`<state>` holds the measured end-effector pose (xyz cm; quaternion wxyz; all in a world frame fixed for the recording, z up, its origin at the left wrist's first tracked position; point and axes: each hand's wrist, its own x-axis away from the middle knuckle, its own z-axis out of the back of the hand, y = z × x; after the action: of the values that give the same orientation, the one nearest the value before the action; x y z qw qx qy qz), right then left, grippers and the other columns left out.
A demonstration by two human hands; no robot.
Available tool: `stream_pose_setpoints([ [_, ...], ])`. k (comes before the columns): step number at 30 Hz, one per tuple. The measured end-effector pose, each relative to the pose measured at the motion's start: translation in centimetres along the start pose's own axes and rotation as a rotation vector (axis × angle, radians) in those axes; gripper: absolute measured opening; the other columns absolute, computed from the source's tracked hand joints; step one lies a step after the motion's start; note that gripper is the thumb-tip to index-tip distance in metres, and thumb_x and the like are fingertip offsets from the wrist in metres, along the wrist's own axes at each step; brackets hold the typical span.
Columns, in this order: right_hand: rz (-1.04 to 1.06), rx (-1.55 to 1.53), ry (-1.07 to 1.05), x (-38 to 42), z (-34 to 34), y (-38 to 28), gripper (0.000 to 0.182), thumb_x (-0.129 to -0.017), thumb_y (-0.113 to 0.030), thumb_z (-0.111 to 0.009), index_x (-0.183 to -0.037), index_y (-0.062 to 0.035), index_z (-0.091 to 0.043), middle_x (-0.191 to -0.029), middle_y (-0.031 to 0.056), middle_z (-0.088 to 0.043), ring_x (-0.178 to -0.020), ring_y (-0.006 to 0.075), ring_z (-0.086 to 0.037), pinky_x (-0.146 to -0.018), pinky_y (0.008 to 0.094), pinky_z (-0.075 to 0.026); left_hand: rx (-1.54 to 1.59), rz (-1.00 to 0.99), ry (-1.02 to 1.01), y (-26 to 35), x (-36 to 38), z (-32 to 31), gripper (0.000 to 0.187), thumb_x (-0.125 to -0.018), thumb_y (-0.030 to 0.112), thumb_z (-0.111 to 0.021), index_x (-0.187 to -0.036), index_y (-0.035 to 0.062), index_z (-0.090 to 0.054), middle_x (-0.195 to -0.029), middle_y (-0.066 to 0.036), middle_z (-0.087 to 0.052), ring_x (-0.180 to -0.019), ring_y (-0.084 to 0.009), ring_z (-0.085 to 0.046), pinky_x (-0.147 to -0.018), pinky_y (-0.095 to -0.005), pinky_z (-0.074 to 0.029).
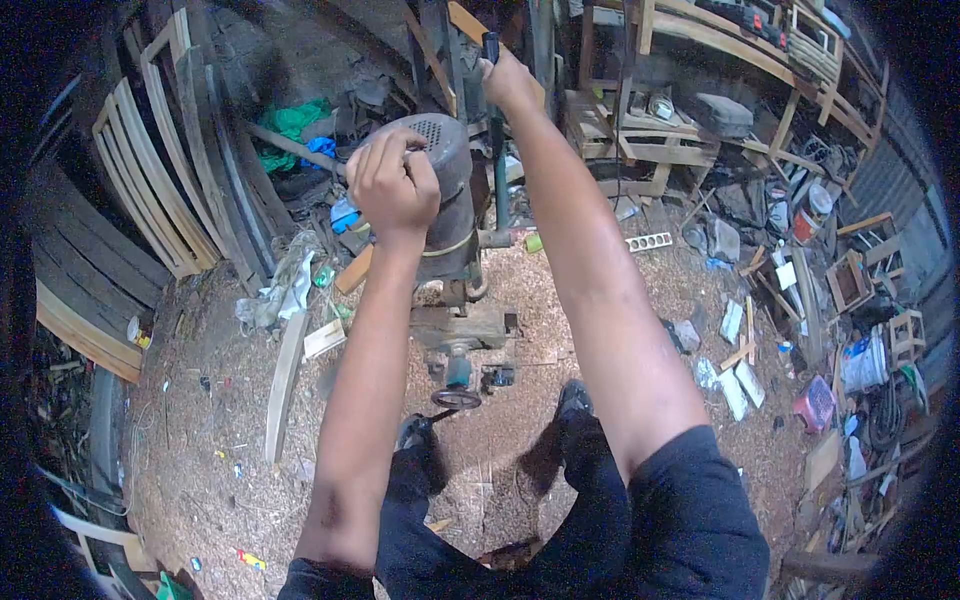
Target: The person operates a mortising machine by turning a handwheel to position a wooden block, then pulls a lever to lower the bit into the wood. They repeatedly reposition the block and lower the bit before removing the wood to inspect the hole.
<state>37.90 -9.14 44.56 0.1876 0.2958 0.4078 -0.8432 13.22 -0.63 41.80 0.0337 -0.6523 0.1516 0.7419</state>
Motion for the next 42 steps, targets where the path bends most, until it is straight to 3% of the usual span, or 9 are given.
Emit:
stream_pose_setpoints([
  [7, -0.053, -0.046, -0.084, 0.4, -2.1, 2.6, 0.051, -0.096, -0.041, -0.058, -0.129, -0.0011, -0.058, -0.107, 0.0266, -0.068, -0.108, 0.0411, -0.064, -0.091, 0.0467, -0.051, -0.011, 0.009, -0.017, 0.2, -0.7, 0.5, 0.015, -0.078, 0.013, -0.051, -0.080, 0.0074, -0.065, -0.085, -0.010, -0.068, -0.085, -0.0302, -0.064, -0.087, -0.0415, -0.044],
  [11, -0.087, -0.195, -0.021, 7.6, -1.2, 5.1, 0.055, -0.093, -0.043, -0.060, -0.126, 0.0004, -0.057, -0.116, 0.0262, -0.066, -0.111, 0.0413, -0.063, -0.094, 0.0447, -0.049, 0.252, -0.037, -0.059, -1.4, 0.1, 2.5, 0.032, -0.090, 0.021, -0.049, -0.114, 0.0046, -0.061, -0.118, -0.017, -0.061, -0.118, -0.0363, -0.055, -0.106, -0.0474, -0.035],
  [15, -0.204, -0.391, -0.109, 21.2, 2.4, 5.7, 0.048, -0.094, -0.036, -0.064, -0.123, 0.0012, -0.058, -0.114, 0.0254, -0.066, -0.109, 0.0386, -0.064, -0.092, 0.0424, -0.048, 0.210, 0.354, -0.077, -4.5, 9.1, 9.6, 0.038, -0.097, 0.021, -0.049, -0.128, -0.0029, -0.050, -0.131, -0.023, -0.053, -0.127, -0.0417, -0.047, -0.107, -0.0482, -0.035],
  [23, -0.517, -0.255, -0.571, 51.8, -0.7, 10.6, 0.041, -0.094, -0.033, -0.063, -0.113, 0.0031, -0.059, -0.094, 0.0258, -0.069, -0.089, 0.0404, -0.068, -0.080, 0.0450, -0.052, -0.055, 1.024, -0.768, -5.9, 36.9, 21.1, 0.030, -0.092, 0.023, -0.061, -0.108, -0.0015, -0.064, -0.107, -0.024, -0.066, -0.102, -0.0378, -0.065, -0.091, -0.0424, -0.050],
  [27, -0.345, -0.302, -0.610, 56.1, -1.7, 5.5, 0.039, -0.094, -0.032, -0.063, -0.109, 0.0044, -0.060, -0.091, 0.0286, -0.068, -0.088, 0.0443, -0.067, -0.080, 0.0480, -0.052, -0.059, 0.898, -0.722, -3.6, 40.1, 19.9, 0.029, -0.095, 0.024, -0.057, -0.111, 0.0008, -0.063, -0.108, -0.025, -0.065, -0.104, -0.0449, -0.060, -0.092, -0.0474, -0.049],
  [30, -0.243, -0.204, -0.391, 59.1, -6.6, 7.4, 0.043, -0.097, -0.037, -0.062, -0.106, 0.0046, -0.063, -0.088, 0.0157, -0.066, -0.084, 0.0231, -0.062, -0.077, 0.0380, -0.050, 0.080, 0.909, -0.676, -4.0, 41.1, 17.1, 0.028, -0.096, 0.024, -0.054, -0.107, 0.0006, -0.064, -0.107, -0.025, -0.064, -0.103, -0.0449, -0.060, -0.091, -0.0495, -0.047],
  [33, -0.650, -0.403, -0.478, 60.2, -8.8, 8.6, 0.051, -0.098, -0.045, -0.054, -0.113, 0.0036, -0.060, -0.098, 0.0292, -0.068, -0.093, 0.0431, -0.066, -0.082, 0.0475, -0.050, 0.120, 1.001, -0.844, -4.0, 42.1, 14.0, 0.031, -0.098, 0.027, -0.051, -0.107, 0.0002, -0.064, -0.109, -0.027, -0.063, -0.104, -0.0456, -0.059, -0.090, -0.0501, -0.048],
  [38, -0.743, -0.465, -0.331, 62.5, -12.1, 10.0, 0.059, -0.098, -0.043, -0.050, -0.072, 0.0086, -0.064, -0.061, 0.0273, -0.059, -0.065, 0.0382, -0.067, -0.063, 0.0489, -0.046, -0.107, 0.955, -0.635, -4.6, 44.6, 9.7, 0.042, -0.096, 0.029, -0.052, -0.073, -0.0041, -0.065, -0.065, -0.023, -0.063, -0.067, -0.0431, -0.065, -0.071, -0.0514, -0.051],
  [42, -0.582, -0.122, -0.482, 58.0, -8.8, 4.6, 0.053, -0.089, -0.038, -0.053, -0.073, 0.0104, -0.067, -0.071, 0.0303, -0.064, -0.069, 0.0456, -0.066, -0.061, 0.0500, -0.051, 0.303, 1.553, -0.398, -6.4, 47.2, 10.7, 0.037, -0.090, 0.027, -0.054, -0.070, -0.0028, -0.064, -0.066, -0.011, -0.062, -0.064, -0.0270, -0.061, -0.064, -0.0430, -0.049],
])
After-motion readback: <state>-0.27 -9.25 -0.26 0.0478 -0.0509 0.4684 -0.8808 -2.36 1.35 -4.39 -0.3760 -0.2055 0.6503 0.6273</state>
